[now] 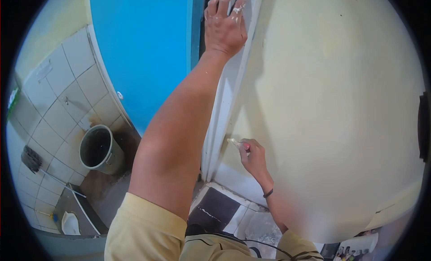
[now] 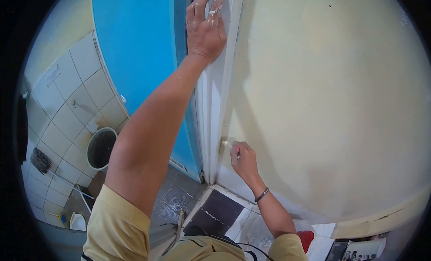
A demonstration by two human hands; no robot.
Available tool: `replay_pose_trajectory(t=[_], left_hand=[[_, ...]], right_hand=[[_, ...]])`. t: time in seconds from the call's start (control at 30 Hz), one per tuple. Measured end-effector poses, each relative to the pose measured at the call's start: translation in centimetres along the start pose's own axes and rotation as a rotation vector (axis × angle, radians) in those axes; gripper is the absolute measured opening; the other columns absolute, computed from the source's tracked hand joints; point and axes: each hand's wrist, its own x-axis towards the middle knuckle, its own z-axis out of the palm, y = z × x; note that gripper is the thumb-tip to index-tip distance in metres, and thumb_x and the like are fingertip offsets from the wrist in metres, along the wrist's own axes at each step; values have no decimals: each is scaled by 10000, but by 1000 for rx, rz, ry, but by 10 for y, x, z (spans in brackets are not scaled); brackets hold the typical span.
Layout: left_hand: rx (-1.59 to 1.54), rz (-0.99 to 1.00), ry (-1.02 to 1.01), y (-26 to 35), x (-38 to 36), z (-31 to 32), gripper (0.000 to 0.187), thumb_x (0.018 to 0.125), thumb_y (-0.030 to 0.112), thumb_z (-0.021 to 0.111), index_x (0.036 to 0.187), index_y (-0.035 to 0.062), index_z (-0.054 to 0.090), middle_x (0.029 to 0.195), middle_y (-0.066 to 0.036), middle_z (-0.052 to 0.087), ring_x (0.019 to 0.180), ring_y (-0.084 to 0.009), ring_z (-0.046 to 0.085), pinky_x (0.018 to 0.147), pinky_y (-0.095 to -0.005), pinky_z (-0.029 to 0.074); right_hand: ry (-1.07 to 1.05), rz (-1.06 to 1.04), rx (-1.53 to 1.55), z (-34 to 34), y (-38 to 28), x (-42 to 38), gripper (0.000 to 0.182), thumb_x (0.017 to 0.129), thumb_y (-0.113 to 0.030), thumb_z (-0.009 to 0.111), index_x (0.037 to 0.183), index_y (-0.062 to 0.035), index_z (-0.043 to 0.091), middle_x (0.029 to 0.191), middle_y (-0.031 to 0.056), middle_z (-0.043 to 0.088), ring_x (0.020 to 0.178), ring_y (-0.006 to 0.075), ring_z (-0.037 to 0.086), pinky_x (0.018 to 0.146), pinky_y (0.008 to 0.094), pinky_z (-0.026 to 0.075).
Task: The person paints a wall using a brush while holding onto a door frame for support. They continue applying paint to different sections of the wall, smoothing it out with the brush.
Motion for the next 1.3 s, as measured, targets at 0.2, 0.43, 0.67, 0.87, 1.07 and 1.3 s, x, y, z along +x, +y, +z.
replay_pose_trajectory(t=[0.2, 0.43, 0.67, 0.87, 1.07, 1.3], left_hand=[[-8, 20, 20, -4, 0, -2, 481, 915, 60, 461, 1390, 51, 538, 1482, -192, 441, 1322, -354, 448, 1099, -447, 366], [-5, 14, 6, -2, -1, -3, 501, 901, 46, 468, 1399, 52, 524, 1483, -190, 439, 1314, -355, 451, 1092, -458, 367], [-2, -8, 2, -3, -1, -2, 515, 889, 44, 480, 1403, 59, 519, 1492, -169, 435, 1326, -355, 439, 1105, -458, 358], [14, -2, -11, -2, 2, -3, 517, 888, 48, 484, 1404, 61, 519, 1494, -165, 434, 1323, -352, 445, 1106, -454, 364], [-9, 9, 10, -3, 1, -2, 493, 909, 59, 474, 1399, 58, 526, 1485, -176, 441, 1317, -350, 449, 1102, -453, 368], [14, 0, 8, -2, 0, -4, 487, 917, 57, 468, 1399, 70, 530, 1490, -173, 438, 1318, -356, 443, 1102, -452, 367]], right_hand=[[186, -138, -46, -33, -43, 71, 71, 849, -7, 684, 908, 24, 658, 799, 159, 641, 649, 270, 627, 601, 332, 513], [567, -507, -57, -103, -132, 133, 171, 815, 31, 707, 980, 35, 665, 922, 174, 681, 797, 282, 685, 679, 332, 544], [366, -366, -171, -68, -82, 72, 103, 837, 25, 688, 931, 36, 646, 886, 162, 670, 770, 283, 681, 686, 338, 550], [256, -92, -19, -33, -49, 64, 91, 853, 1, 688, 916, 42, 637, 823, 144, 648, 688, 229, 657, 635, 307, 540], [483, -289, 19, -63, -92, 113, 110, 849, 10, 701, 946, 36, 656, 867, 139, 673, 712, 227, 666, 658, 304, 545], [638, -454, -62, -73, -99, 89, 141, 829, 20, 704, 962, 39, 660, 926, 161, 683, 834, 275, 694, 743, 336, 557]])
